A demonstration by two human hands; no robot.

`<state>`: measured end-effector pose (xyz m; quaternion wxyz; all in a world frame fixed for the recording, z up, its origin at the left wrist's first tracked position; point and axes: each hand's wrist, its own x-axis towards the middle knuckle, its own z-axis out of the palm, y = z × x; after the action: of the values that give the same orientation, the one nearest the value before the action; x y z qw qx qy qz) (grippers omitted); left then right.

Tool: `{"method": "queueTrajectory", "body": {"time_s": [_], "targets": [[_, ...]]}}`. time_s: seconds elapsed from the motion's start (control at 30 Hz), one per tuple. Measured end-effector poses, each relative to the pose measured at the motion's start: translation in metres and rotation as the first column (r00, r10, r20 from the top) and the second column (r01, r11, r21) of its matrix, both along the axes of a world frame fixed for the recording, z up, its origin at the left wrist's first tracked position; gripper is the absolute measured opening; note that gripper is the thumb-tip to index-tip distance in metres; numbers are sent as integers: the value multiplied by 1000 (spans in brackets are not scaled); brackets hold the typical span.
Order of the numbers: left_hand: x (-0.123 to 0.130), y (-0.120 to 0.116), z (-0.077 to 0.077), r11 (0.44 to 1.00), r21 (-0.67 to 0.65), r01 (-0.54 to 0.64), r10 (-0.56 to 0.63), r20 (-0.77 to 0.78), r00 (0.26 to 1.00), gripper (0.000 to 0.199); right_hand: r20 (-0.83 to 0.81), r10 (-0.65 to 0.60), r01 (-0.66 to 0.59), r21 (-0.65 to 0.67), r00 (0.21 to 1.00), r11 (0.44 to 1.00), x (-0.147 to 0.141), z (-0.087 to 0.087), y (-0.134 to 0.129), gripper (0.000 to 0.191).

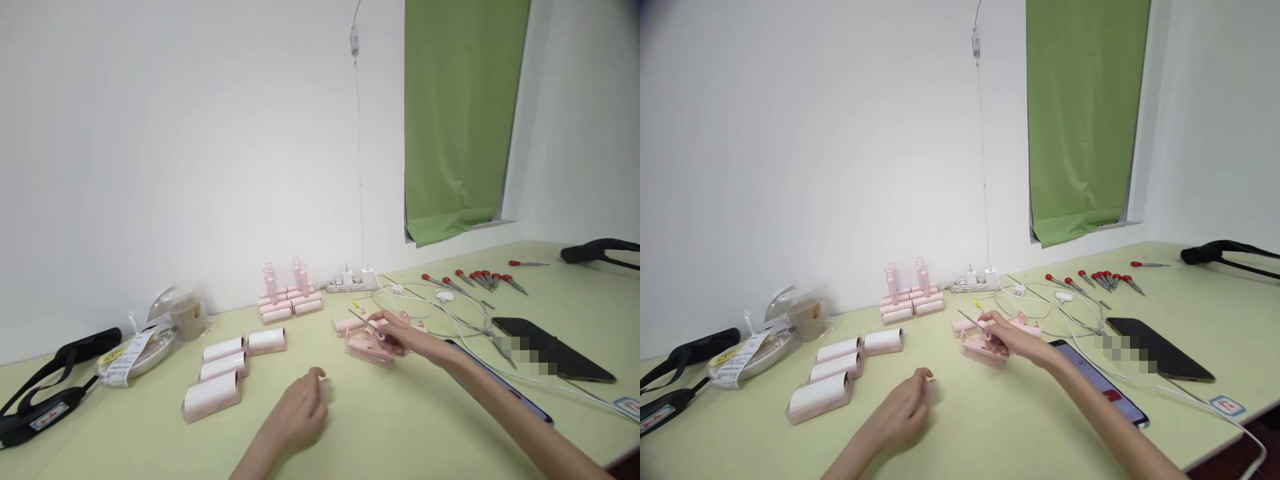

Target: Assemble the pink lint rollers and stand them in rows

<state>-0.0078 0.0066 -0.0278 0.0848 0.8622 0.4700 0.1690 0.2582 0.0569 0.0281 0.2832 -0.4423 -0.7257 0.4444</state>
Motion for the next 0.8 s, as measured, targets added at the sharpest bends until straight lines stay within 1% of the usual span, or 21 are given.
{"method": "queueTrajectory", "body": {"time_s": [0.03,0.07,0.1,0.13,0.2,0.27,0.3,0.33,0.4,0.47,0.5,0.53,0.57,0.63,0.73,0.8], "targets": [[14,4,0,998,10,60,-60,42,997,32,199,-41,25,85,979,996,7,4,9,38],[30,10,0,993,32,114,-116,68,991,31,374,-75,20,150,924,989,13,7,17,38],[45,16,-1,985,60,160,-164,80,983,31,505,-95,-1,187,858,982,17,11,25,38],[59,22,-3,977,89,195,-203,87,975,30,588,-107,-19,204,802,979,21,14,32,38],[85,35,-10,957,155,243,-260,94,961,27,672,-123,-28,209,730,977,24,19,43,42],[103,47,-19,946,200,253,-279,109,954,27,751,-149,-28,217,644,976,23,23,51,51],[110,51,-24,947,216,240,-270,125,955,30,786,-153,-25,210,600,977,23,25,54,54],[115,56,-28,952,225,206,-243,149,959,36,817,-149,-21,193,557,981,22,28,57,57],[121,63,-35,973,217,78,-127,220,967,57,865,-123,-9,146,487,989,22,35,62,58],[123,68,-39,985,146,-90,45,290,956,83,894,-92,5,100,438,995,23,43,68,57],[123,70,-40,983,91,-159,124,310,943,94,905,-77,13,79,419,997,24,47,70,57],[123,71,-41,979,36,-202,180,321,930,102,913,-62,19,59,404,998,25,51,73,58],[123,72,-42,976,-13,-218,209,331,920,109,919,-47,25,41,391,999,26,53,76,60],[122,72,-43,975,-75,-207,220,367,904,112,927,-21,36,8,376,999,27,54,81,64],[121,72,-45,976,-130,-174,214,448,868,103,931,11,67,-38,364,997,27,52,87,65],[120,72,-46,973,-171,-152,219,501,837,98,938,21,96,-57,346,994,27,52,91,59]]}}
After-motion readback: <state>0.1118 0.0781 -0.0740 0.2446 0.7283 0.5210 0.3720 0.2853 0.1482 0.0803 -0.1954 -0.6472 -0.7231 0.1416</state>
